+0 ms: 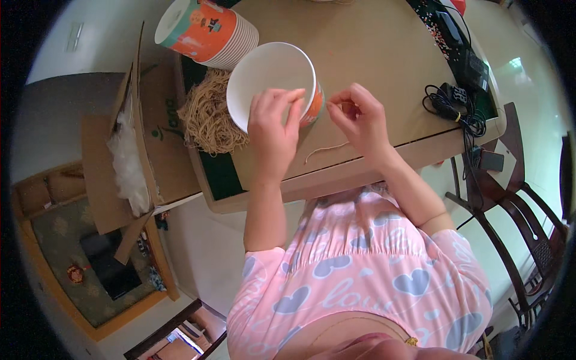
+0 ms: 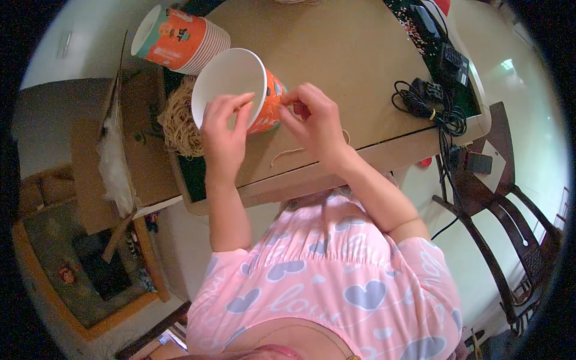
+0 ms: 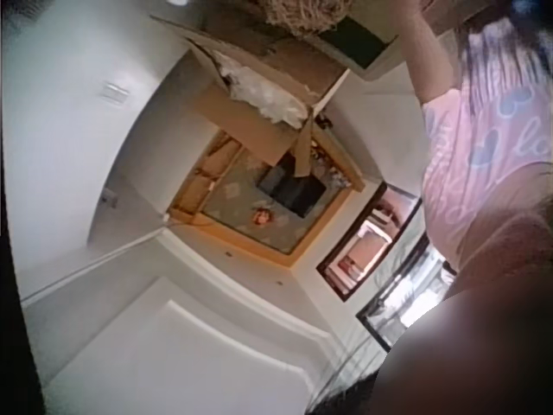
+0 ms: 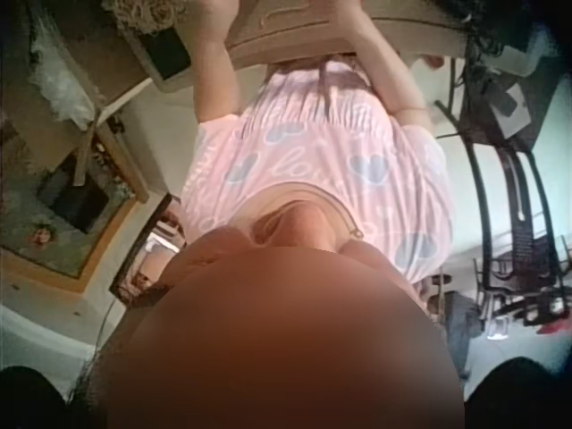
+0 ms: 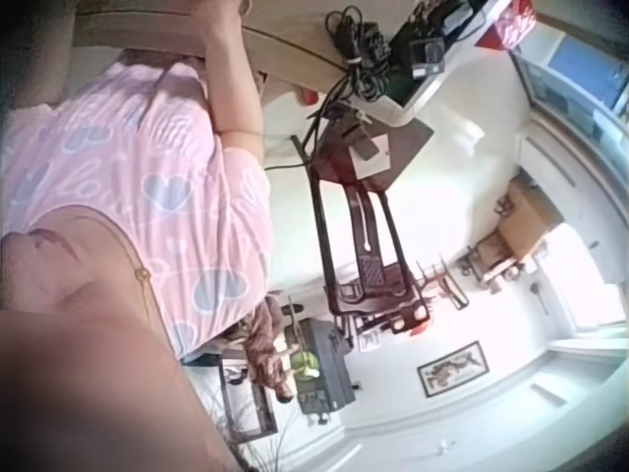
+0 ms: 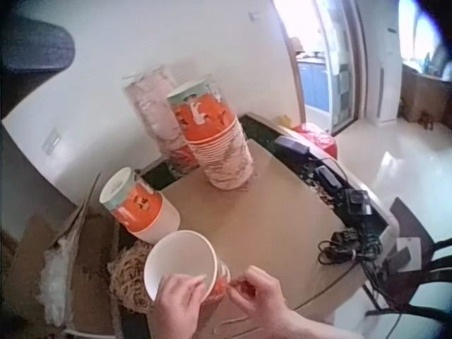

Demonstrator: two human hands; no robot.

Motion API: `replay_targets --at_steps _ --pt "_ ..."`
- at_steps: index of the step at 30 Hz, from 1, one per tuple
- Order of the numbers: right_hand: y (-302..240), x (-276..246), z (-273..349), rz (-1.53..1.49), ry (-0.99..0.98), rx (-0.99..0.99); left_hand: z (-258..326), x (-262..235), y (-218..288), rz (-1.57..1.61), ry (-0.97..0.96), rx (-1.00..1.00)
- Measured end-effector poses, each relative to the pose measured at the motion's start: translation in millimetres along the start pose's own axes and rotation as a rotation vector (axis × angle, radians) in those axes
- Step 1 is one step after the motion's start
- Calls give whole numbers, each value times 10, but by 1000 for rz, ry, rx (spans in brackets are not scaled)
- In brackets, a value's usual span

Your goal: Threading and tying string to the rims of large decorated paper cups for assembly or decoration.

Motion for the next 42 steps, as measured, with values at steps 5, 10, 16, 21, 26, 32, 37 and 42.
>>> replay_targets --at_steps 5,10,16,21,26,32,37,42 --pt "38 79 -88 46 -13 -36 -112 -38 -197 84 -183 -61" --pt "62 61 -100 37 -17 -16 -164 -31 -175 65 -233 -14" --pt "50 94 -119 28 -37 -16 -167 -52 -157 60 -257 -30" --pt "40 108 -135 49 -45 -26 -190 -40 -122 31 -245 7" --pt "-67 53 -54 -7 -48 53 -186 -68 -79 99 -223 -125" --pt "-580 130 88 216 -325 -267 -203 -165 -210 919 -408 -469" --pt "-759 368 91 408 -575 -522 -231 -137 -322 1232 -588 -677" --pt "-728 103 250 213 -566 -108 -64 -85 -518 918 -579 -464"
Point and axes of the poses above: each hand's wrist, its own z-axis away from the middle knuckle, its own x-axis out of the palm, y = z × x, the point moved 1 cm from there along -z, towards the middle knuckle, and after that the axes turned 12 degrees about -y, right-handed, at the moved point
